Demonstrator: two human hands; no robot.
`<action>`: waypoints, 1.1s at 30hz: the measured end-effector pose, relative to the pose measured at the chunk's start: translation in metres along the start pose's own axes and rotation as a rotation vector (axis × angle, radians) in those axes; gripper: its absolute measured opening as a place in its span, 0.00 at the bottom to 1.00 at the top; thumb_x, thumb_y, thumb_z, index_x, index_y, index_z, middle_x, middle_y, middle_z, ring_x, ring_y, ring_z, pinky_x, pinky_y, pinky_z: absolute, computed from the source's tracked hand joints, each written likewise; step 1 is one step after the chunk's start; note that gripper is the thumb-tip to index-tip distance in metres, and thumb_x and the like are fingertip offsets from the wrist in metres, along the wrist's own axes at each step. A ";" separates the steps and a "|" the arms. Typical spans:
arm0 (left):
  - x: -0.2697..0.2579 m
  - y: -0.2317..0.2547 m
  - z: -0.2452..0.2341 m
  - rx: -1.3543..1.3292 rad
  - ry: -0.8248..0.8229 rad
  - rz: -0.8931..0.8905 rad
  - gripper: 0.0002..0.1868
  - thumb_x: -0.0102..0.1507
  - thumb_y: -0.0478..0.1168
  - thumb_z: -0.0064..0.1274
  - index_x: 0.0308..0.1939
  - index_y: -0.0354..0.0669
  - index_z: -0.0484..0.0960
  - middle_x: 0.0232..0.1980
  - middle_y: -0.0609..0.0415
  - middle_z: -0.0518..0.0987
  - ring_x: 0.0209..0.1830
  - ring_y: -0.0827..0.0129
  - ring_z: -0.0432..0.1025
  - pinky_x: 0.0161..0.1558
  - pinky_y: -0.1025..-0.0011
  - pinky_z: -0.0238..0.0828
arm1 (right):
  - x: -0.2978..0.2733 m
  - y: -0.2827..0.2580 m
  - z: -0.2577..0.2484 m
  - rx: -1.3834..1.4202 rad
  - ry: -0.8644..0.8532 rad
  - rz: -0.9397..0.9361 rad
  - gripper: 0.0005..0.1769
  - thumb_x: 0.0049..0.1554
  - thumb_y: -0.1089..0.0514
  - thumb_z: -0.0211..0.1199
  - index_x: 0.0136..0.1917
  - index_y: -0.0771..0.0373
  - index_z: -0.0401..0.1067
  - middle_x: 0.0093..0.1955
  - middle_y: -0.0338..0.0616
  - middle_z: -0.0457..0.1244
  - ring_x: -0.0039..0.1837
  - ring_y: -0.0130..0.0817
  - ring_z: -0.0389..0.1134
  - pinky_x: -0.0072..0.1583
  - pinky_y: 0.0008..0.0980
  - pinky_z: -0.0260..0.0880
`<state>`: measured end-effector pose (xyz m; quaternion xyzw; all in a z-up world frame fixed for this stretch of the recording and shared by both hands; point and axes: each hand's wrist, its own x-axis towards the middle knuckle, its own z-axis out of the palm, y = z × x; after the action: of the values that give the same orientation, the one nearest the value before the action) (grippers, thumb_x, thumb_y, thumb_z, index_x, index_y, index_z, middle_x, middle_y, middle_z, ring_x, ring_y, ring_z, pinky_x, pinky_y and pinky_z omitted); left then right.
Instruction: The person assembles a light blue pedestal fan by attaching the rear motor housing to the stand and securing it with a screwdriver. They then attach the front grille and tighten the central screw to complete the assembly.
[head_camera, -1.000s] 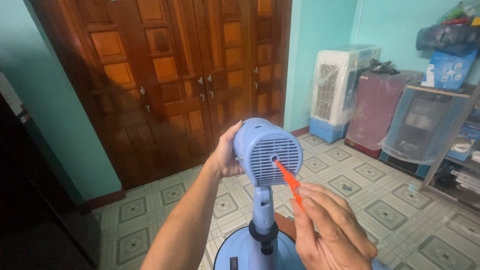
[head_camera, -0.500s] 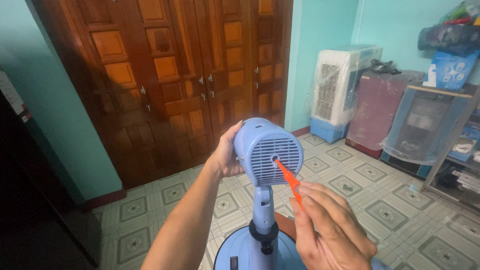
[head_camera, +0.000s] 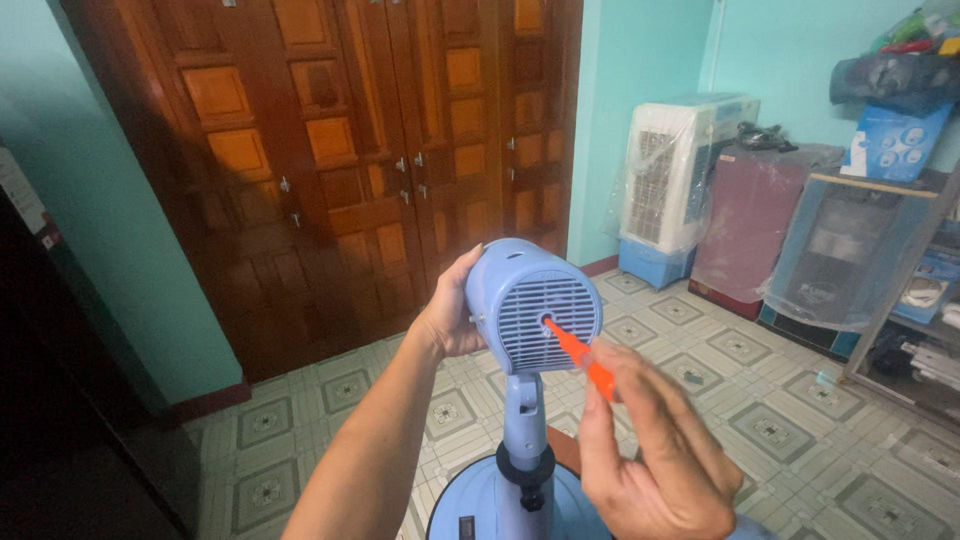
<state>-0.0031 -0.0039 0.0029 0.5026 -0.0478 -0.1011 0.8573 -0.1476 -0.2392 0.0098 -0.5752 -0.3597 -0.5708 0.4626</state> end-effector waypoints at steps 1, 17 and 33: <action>0.001 -0.001 -0.001 0.012 0.014 0.001 0.42 0.65 0.70 0.31 0.66 0.42 0.75 0.60 0.40 0.79 0.59 0.51 0.75 0.54 0.49 0.76 | 0.000 0.001 0.000 -0.015 -0.013 -0.030 0.26 0.46 0.77 0.69 0.58 0.72 0.70 0.55 0.59 0.69 0.59 0.50 0.74 0.58 0.43 0.80; 0.000 -0.005 -0.001 0.118 -0.018 0.034 0.46 0.61 0.76 0.29 0.70 0.50 0.72 0.69 0.44 0.74 0.69 0.49 0.68 0.65 0.43 0.64 | -0.003 0.007 0.000 0.023 -0.020 -0.032 0.20 0.53 0.74 0.71 0.59 0.72 0.74 0.54 0.59 0.69 0.57 0.46 0.75 0.57 0.35 0.79; -0.021 0.026 0.045 0.551 0.295 -0.092 0.53 0.48 0.83 0.35 0.71 0.63 0.71 0.74 0.37 0.65 0.73 0.31 0.56 0.61 0.21 0.52 | -0.008 0.026 -0.002 0.709 0.289 0.684 0.20 0.67 0.58 0.52 0.70 0.61 0.63 0.44 0.36 0.62 0.40 0.19 0.60 0.35 0.19 0.61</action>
<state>-0.0291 -0.0253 0.0486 0.7267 0.0742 -0.0491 0.6811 -0.1243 -0.2484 -0.0018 -0.3828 -0.2549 -0.3034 0.8345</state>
